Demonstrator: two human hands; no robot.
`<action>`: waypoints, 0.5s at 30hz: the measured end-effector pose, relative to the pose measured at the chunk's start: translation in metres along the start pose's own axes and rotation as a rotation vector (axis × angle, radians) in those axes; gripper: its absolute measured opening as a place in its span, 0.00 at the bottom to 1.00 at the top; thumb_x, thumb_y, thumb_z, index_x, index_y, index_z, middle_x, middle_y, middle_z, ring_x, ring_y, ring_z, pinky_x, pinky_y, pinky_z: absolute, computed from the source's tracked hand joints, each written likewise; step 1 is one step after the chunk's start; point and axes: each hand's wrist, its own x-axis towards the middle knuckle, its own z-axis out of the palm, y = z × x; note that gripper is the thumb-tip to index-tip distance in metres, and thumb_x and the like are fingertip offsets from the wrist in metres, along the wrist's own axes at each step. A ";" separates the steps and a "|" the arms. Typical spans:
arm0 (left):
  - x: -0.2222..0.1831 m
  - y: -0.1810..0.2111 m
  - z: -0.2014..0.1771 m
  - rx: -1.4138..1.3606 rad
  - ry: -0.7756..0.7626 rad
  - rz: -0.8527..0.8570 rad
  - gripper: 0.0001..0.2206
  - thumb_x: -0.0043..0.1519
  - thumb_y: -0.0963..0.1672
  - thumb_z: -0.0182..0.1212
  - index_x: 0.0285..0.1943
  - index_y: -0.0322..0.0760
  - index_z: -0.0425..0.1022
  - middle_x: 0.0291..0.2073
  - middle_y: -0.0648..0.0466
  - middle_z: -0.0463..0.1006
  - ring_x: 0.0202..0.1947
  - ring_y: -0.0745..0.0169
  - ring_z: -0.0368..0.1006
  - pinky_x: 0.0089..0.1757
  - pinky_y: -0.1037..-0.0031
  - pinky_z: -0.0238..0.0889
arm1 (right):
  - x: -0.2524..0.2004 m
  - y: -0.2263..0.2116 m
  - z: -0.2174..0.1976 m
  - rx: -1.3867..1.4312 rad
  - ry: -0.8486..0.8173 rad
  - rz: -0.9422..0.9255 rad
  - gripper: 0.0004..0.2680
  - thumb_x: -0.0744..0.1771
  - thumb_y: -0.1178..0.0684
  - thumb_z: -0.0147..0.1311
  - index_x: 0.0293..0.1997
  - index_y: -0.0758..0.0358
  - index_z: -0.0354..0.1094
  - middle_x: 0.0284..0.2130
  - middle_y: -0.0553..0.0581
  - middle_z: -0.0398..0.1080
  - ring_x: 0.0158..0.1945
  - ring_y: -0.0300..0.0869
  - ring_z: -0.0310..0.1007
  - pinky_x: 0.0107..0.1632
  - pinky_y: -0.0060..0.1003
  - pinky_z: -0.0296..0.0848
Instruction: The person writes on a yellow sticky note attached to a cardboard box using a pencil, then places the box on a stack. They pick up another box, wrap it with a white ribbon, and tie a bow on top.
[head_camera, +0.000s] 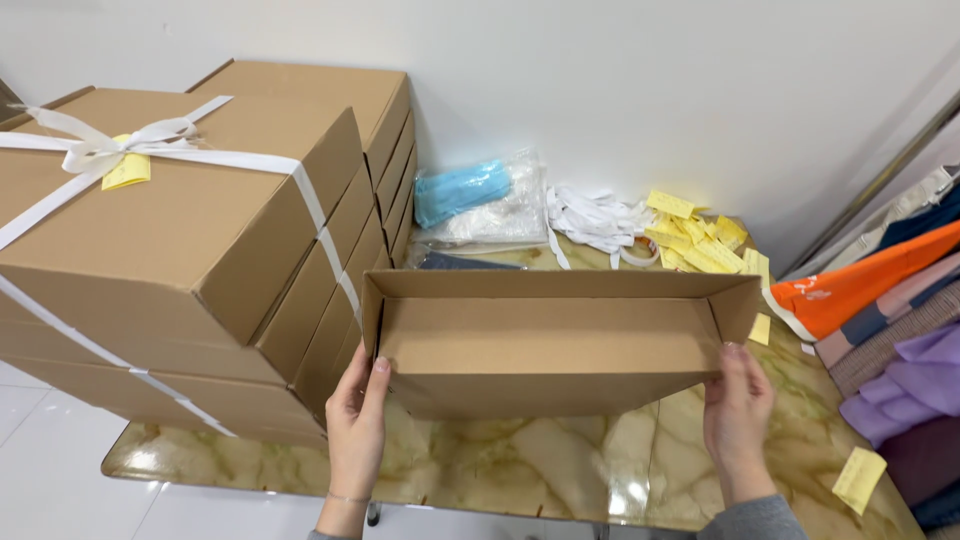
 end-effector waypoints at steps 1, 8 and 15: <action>0.004 0.004 0.007 -0.003 0.005 0.001 0.27 0.63 0.45 0.59 0.73 0.34 0.70 0.59 0.54 0.81 0.59 0.70 0.74 0.62 0.77 0.65 | 0.003 -0.009 0.016 0.000 -0.006 0.000 0.02 0.72 0.53 0.57 0.49 0.54 0.74 0.45 0.44 0.75 0.48 0.28 0.74 0.53 0.22 0.75; 0.030 0.020 0.036 0.317 0.077 0.099 0.27 0.66 0.52 0.54 0.77 0.54 0.69 0.23 0.60 0.48 0.27 0.66 0.44 0.33 0.79 0.43 | 0.024 -0.028 0.079 -0.238 -0.030 -0.041 0.07 0.71 0.56 0.55 0.53 0.64 0.75 0.47 0.44 0.75 0.51 0.27 0.69 0.56 0.22 0.71; 0.071 0.031 0.042 0.154 -0.059 0.225 0.30 0.69 0.54 0.39 0.76 0.36 0.62 0.76 0.48 0.63 0.77 0.59 0.55 0.71 0.68 0.43 | 0.056 -0.023 0.077 -0.065 -0.135 -0.040 0.07 0.72 0.49 0.51 0.53 0.57 0.70 0.45 0.46 0.73 0.49 0.31 0.70 0.53 0.23 0.70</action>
